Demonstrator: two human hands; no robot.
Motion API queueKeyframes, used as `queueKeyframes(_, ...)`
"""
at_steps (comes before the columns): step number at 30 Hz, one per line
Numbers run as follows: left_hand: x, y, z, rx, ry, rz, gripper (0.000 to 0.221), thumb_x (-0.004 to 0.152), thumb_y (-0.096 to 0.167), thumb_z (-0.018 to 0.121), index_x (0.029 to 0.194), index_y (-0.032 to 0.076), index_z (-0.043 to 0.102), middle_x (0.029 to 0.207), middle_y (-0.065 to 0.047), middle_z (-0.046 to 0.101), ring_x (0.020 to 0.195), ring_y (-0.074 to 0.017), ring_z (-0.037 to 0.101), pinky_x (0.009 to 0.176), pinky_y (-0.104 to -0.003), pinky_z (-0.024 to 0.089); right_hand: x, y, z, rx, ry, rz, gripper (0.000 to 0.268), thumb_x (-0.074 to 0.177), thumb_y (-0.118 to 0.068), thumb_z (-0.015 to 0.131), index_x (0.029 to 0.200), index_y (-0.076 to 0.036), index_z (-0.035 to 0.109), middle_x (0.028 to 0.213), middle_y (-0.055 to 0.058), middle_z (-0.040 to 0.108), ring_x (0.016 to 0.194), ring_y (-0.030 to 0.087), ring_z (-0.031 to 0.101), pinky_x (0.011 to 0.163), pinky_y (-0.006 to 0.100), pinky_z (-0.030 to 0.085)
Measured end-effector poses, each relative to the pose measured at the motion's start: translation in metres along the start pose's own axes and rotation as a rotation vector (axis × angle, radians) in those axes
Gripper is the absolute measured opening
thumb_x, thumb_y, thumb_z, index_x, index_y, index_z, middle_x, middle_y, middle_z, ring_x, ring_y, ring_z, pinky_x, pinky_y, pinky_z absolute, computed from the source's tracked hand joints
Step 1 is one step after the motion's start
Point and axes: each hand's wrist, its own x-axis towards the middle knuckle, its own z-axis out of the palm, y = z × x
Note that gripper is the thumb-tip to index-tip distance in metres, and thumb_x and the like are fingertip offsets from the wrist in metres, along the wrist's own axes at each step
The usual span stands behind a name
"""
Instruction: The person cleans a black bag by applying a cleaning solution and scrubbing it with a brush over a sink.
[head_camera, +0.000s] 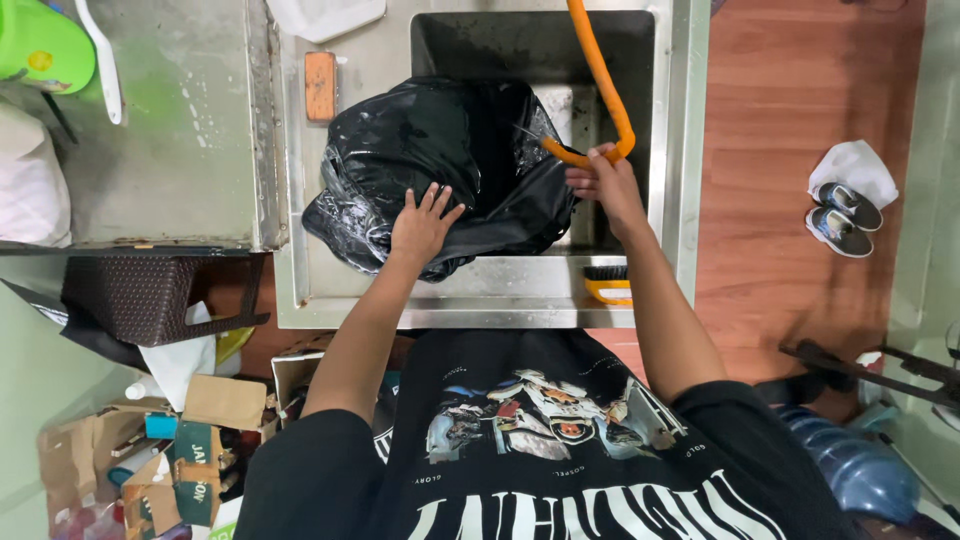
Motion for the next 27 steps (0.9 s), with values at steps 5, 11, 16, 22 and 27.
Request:
queueKeyframes(5, 0.001, 0.001, 0.000, -0.005, -0.023, -0.010, 0.061, 0.114, 0.019, 0.033, 0.173, 0.034, 0.030, 0.182, -0.010, 0.022, 0.166, -0.0362, 0.022, 0.126, -0.070, 0.026, 0.008, 0.003, 0.010, 0.072, 0.008, -0.022, 0.040, 0.112, -0.036, 0.055, 0.133, -0.002, 0.052, 0.117, 0.025, 0.078, 0.099, 0.025, 0.082, 0.086, 0.037, 0.068)
queueKeyframes(11, -0.002, 0.002, -0.003, -0.024, -0.016, -0.016, 0.060, 0.114, 0.018, 0.033, 0.172, 0.034, 0.032, 0.182, -0.010, 0.024, 0.167, -0.0360, 0.021, 0.126, -0.069, 0.027, 0.011, 0.008, 0.012, 0.163, -0.123, -0.047, 0.030, 0.111, -0.040, 0.056, 0.126, -0.014, 0.050, 0.118, 0.021, 0.079, 0.098, 0.026, 0.083, 0.081, 0.035, 0.069)
queueKeyframes(16, -0.005, 0.003, -0.009, -0.026, -0.015, -0.023, 0.060, 0.114, 0.018, 0.033, 0.171, 0.033, 0.034, 0.181, -0.010, 0.026, 0.167, -0.0358, 0.022, 0.126, -0.069, 0.026, 0.005, 0.001, 0.042, 0.291, -0.223, -0.037, 0.017, 0.110, -0.034, 0.056, 0.117, -0.020, 0.048, 0.116, 0.020, 0.080, 0.093, 0.023, 0.083, 0.077, 0.032, 0.068)
queueKeyframes(22, -0.003, 0.003, -0.006, -0.034, -0.004, -0.037, 0.060, 0.114, 0.018, 0.034, 0.172, 0.033, 0.033, 0.181, -0.010, 0.024, 0.166, -0.0358, 0.022, 0.126, -0.069, 0.027, -0.008, -0.014, 0.074, 0.311, -0.339, -0.045, 0.016, 0.110, -0.038, 0.056, 0.111, -0.023, 0.050, 0.120, 0.020, 0.080, 0.097, 0.023, 0.083, 0.077, 0.030, 0.067)
queueKeyframes(27, -0.007, 0.007, -0.011, -0.048, 0.017, -0.054, 0.059, 0.114, 0.018, 0.038, 0.171, 0.031, 0.037, 0.180, -0.010, 0.028, 0.165, -0.0354, 0.026, 0.126, -0.068, 0.027, -0.013, -0.020, 0.106, 0.261, -0.355, 0.032, 0.017, 0.110, -0.039, 0.056, 0.112, -0.022, 0.055, 0.118, 0.018, 0.081, 0.093, 0.023, 0.083, 0.074, 0.030, 0.068)
